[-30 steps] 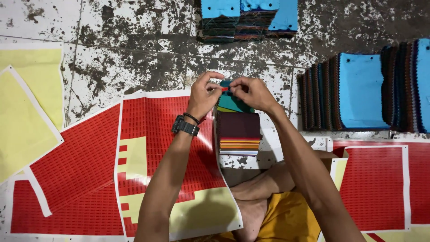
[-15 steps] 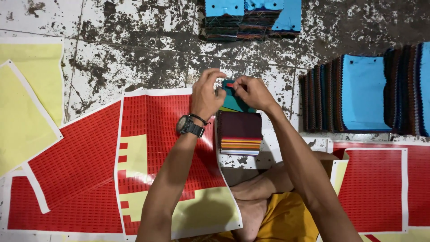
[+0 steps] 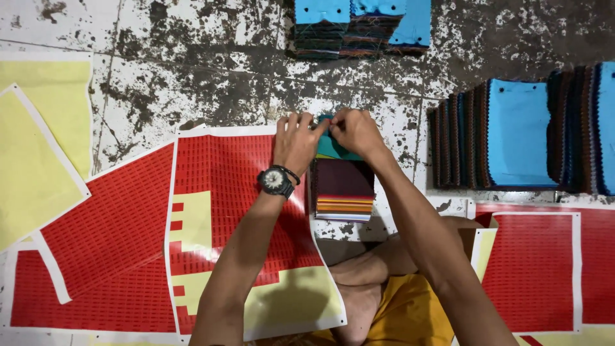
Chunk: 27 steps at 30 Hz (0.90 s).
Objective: The person sits on the floor and assembles notebooks by hand. They place small red adhesive pieces onto the spines of stacked notebooks and then attach blue covers to the stacks.
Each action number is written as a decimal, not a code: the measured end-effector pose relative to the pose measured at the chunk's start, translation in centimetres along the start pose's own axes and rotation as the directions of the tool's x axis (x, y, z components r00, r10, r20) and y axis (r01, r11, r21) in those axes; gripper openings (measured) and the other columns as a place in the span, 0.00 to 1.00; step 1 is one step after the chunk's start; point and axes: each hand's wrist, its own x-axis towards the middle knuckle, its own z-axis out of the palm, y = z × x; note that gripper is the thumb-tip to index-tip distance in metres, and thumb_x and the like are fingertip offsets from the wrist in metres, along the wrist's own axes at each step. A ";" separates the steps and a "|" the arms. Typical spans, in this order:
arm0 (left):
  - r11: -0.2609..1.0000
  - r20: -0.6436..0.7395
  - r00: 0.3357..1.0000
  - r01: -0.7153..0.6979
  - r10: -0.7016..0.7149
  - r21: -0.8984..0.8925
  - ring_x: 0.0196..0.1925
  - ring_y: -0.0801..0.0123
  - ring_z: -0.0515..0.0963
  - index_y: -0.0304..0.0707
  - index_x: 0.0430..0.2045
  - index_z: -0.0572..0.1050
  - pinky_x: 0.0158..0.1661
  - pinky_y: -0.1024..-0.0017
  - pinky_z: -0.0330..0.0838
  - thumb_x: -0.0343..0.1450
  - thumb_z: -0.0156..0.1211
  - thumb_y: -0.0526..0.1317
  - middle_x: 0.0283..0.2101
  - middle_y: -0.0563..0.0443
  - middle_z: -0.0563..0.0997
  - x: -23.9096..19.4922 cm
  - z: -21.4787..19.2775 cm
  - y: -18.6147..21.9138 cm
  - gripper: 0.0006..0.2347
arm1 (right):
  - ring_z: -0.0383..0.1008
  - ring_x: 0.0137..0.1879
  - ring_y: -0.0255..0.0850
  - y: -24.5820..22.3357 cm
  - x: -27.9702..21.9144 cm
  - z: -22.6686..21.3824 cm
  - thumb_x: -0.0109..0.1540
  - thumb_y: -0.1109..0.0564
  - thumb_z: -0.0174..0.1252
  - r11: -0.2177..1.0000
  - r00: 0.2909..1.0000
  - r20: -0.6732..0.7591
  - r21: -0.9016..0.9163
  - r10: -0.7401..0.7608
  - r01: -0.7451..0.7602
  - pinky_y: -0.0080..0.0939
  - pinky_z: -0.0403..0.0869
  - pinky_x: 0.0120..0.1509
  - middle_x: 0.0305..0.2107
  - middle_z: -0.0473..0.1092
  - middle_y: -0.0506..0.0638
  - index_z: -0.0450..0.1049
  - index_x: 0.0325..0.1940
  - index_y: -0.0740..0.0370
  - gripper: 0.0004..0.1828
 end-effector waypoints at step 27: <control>-0.208 0.442 0.753 0.392 -0.488 -0.896 0.44 0.67 0.84 0.36 0.46 0.77 0.38 0.75 0.84 0.68 0.46 0.24 0.50 0.41 0.77 4.1 -3.6 0.6 0.16 | 0.80 0.41 0.50 -0.5 -3.7 -4.1 0.63 0.60 0.63 0.821 0.920 -0.116 0.420 -0.374 0.387 0.51 0.76 0.44 0.30 0.79 0.61 0.81 0.44 0.65 0.08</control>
